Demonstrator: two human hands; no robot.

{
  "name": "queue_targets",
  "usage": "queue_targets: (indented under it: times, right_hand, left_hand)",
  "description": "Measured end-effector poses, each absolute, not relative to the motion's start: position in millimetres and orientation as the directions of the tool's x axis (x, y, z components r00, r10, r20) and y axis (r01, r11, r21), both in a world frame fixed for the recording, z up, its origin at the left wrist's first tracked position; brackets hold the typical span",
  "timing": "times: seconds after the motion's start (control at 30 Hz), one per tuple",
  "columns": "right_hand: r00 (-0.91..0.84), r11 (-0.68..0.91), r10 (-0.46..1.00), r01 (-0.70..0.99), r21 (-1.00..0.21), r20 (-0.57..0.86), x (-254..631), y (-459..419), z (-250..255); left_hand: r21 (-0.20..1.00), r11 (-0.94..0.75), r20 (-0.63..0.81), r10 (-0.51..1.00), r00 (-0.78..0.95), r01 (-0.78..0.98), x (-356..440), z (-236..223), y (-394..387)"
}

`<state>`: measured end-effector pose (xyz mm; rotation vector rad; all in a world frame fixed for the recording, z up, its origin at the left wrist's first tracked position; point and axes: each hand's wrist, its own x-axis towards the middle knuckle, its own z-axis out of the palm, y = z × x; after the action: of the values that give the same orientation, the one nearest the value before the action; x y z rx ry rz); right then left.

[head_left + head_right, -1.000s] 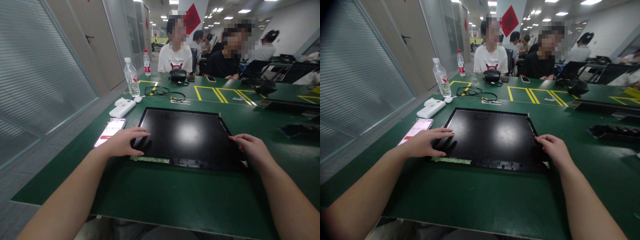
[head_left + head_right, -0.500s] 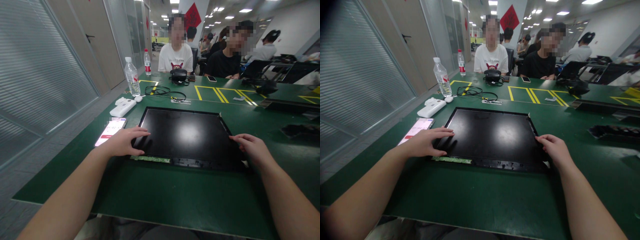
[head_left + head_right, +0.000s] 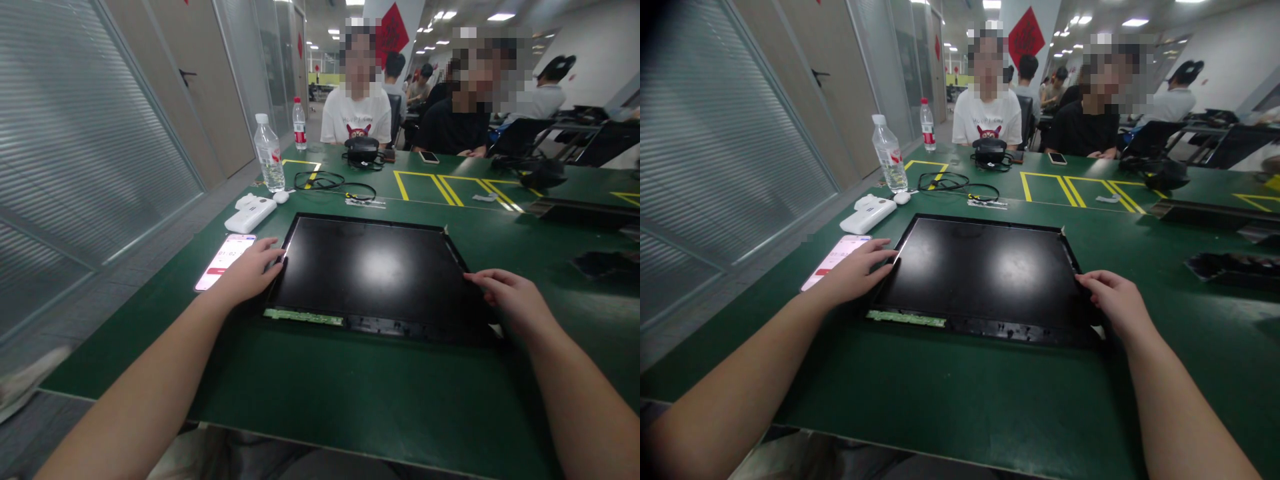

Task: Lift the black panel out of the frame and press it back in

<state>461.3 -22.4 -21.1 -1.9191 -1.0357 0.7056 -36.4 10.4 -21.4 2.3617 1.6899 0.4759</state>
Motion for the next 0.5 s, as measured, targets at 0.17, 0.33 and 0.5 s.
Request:
queue_targets:
  times: [0.17, 0.33, 0.5]
  right_hand:
    - [0.489, -0.304, 0.867, 0.369, -0.878, -0.095, 466, -20, -27]
    - [0.481, -0.279, 0.872, 0.336, -0.900, -0.090, 471, -18, -32]
    - [0.465, -0.250, 0.884, 0.382, -0.890, -0.049, 474, -17, -34]
  left_hand:
    - [0.303, -0.304, 0.057, 0.952, 0.301, 0.903, -33, -24, 12]
    - [0.237, -0.291, 0.028, 0.956, 0.293, 0.927, -28, -20, 10]
    - [0.212, -0.279, 0.013, 0.959, 0.282, 0.937, -28, -18, 10]
